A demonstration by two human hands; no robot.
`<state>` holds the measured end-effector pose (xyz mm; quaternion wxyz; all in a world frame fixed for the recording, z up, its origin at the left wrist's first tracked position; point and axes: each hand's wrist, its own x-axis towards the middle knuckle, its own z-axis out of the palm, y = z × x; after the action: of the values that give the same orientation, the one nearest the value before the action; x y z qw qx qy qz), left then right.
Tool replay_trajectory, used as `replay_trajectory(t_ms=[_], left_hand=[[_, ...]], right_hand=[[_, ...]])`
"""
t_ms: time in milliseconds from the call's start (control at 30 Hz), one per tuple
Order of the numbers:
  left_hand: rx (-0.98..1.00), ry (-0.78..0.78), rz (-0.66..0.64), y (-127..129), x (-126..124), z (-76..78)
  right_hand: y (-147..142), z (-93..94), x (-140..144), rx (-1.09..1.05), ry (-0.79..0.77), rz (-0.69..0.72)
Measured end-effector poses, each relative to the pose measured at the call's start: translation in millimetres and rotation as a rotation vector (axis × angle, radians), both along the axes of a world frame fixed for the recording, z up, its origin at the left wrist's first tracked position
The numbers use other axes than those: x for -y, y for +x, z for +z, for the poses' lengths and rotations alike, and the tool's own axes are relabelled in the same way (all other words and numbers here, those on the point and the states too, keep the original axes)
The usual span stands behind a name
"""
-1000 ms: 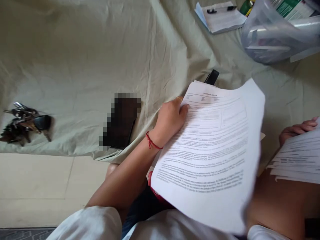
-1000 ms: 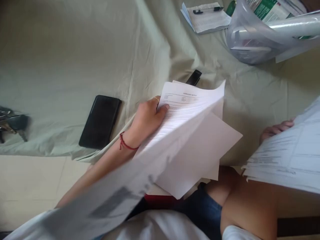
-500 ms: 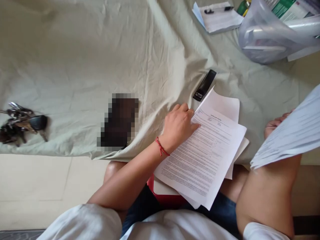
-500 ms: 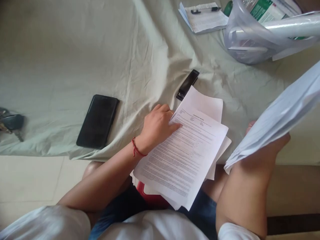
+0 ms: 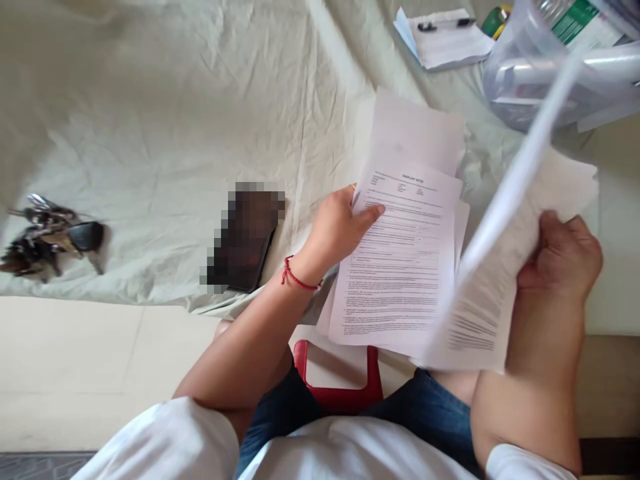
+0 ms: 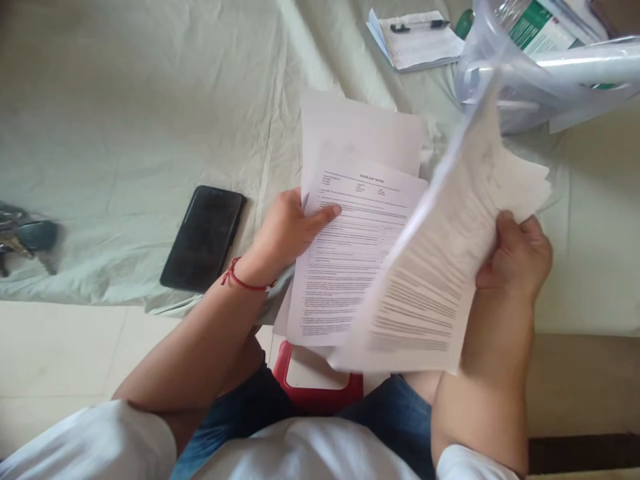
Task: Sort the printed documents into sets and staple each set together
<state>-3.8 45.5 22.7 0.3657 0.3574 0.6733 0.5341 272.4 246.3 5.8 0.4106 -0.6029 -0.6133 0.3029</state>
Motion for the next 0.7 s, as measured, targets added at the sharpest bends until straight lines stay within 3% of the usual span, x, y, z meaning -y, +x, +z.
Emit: replay_trajectory(t_ms=[67, 133, 267, 467, 700], left_hand=[[0.085, 0.0, 0.041, -0.8, 1.0, -0.8], [0.162, 0.015, 0.079, 0.1, 1.0, -2.0], [0.315, 0.103, 0.101, 3.0, 0.5, -2.8], [0.373, 0.125, 0.096, 4.2, 0.1, -3.8], [0.354, 0.09, 0.037, 10.2, -0.6, 1.2]], right_hand=[[-12.1, -0.4, 10.9, -0.35, 0.039, 0.035], [-20.8, -1.4, 19.8, -0.459, -0.013, 0.084], [-25.7, -7.3, 26.9, -0.28, -0.07, 0.213], [-16.3, -16.5, 24.6, 0.048, -0.117, 0.241], [-25.7, -2.5, 33.6, -0.155, -0.31, 0.283]])
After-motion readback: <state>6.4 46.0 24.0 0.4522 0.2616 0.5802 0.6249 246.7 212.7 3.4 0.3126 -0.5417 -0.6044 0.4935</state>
